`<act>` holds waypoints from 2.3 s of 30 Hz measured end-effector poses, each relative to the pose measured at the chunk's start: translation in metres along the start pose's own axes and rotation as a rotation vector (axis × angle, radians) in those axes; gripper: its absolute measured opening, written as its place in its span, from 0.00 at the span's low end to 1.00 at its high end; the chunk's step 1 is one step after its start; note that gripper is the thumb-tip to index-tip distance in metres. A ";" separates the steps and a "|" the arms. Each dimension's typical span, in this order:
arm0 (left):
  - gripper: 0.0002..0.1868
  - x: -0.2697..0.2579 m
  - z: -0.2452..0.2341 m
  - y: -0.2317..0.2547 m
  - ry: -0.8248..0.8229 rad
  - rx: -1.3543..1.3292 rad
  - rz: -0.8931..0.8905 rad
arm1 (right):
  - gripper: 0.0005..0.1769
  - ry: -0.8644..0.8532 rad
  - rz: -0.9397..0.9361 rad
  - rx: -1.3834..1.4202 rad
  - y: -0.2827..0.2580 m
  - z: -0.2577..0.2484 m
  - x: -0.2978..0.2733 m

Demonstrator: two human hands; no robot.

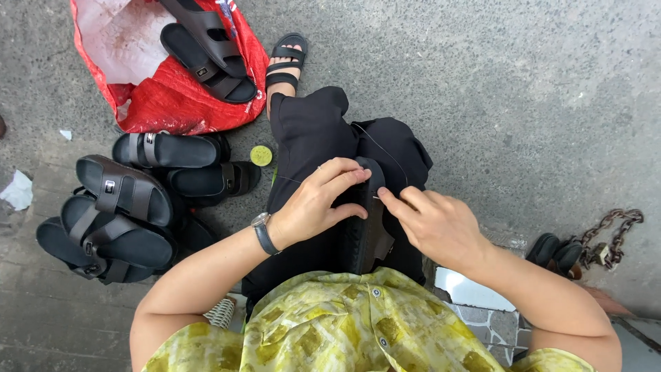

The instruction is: Repairing a sandal by sewing the sole to the upper part using a stitching awl and thread.

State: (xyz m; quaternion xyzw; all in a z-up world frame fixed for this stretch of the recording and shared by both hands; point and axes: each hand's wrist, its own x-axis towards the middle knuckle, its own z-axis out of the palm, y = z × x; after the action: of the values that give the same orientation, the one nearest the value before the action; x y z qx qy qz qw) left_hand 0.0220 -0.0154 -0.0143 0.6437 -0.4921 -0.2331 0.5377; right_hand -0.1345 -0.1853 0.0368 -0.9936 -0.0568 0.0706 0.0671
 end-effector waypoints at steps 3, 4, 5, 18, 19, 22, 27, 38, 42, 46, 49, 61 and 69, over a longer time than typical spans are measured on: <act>0.26 -0.001 0.000 -0.003 0.027 -0.029 0.016 | 0.25 0.008 0.010 0.083 -0.001 0.013 0.002; 0.26 -0.002 0.001 -0.004 0.036 -0.037 0.015 | 0.26 0.012 0.027 0.168 -0.002 0.018 0.000; 0.26 -0.001 0.003 -0.005 0.042 -0.040 0.010 | 0.26 0.005 0.021 0.169 -0.003 0.023 0.002; 0.06 -0.031 -0.006 0.013 0.040 -0.919 -0.336 | 0.11 0.180 0.081 0.479 -0.006 0.030 0.004; 0.08 -0.029 -0.006 0.010 0.019 -0.987 -0.319 | 0.11 0.214 0.099 0.521 -0.005 0.034 0.003; 0.06 -0.030 0.011 -0.012 0.095 -0.307 -0.235 | 0.11 0.342 0.108 0.541 -0.009 0.039 0.003; 0.14 -0.035 0.017 0.000 -0.040 -0.354 -0.385 | 0.14 0.217 0.055 0.339 -0.003 0.008 -0.003; 0.23 -0.019 0.028 0.029 0.126 0.101 -0.094 | 0.28 -0.282 0.147 0.339 0.011 -0.024 -0.038; 0.18 -0.027 0.033 0.024 0.250 0.165 0.028 | 0.12 0.018 0.089 1.192 -0.013 0.018 -0.021; 0.23 -0.034 0.028 0.026 0.255 0.151 0.004 | 0.11 0.485 0.272 0.548 -0.018 0.022 -0.007; 0.19 -0.033 0.033 0.030 0.270 0.196 -0.065 | 0.11 0.476 0.279 0.226 -0.020 0.050 -0.006; 0.24 -0.013 -0.017 0.005 0.276 -0.856 -0.369 | 0.09 0.220 -0.076 1.048 -0.035 0.005 -0.046; 0.21 -0.030 -0.014 -0.005 -0.046 -0.725 -0.436 | 0.10 0.294 0.136 1.022 -0.025 0.016 -0.079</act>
State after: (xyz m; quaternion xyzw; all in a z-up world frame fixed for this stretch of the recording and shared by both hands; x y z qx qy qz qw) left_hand 0.0232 0.0171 -0.0212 0.4965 -0.2425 -0.5137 0.6563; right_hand -0.2172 -0.1680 0.0348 -0.8352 0.0595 -0.0465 0.5448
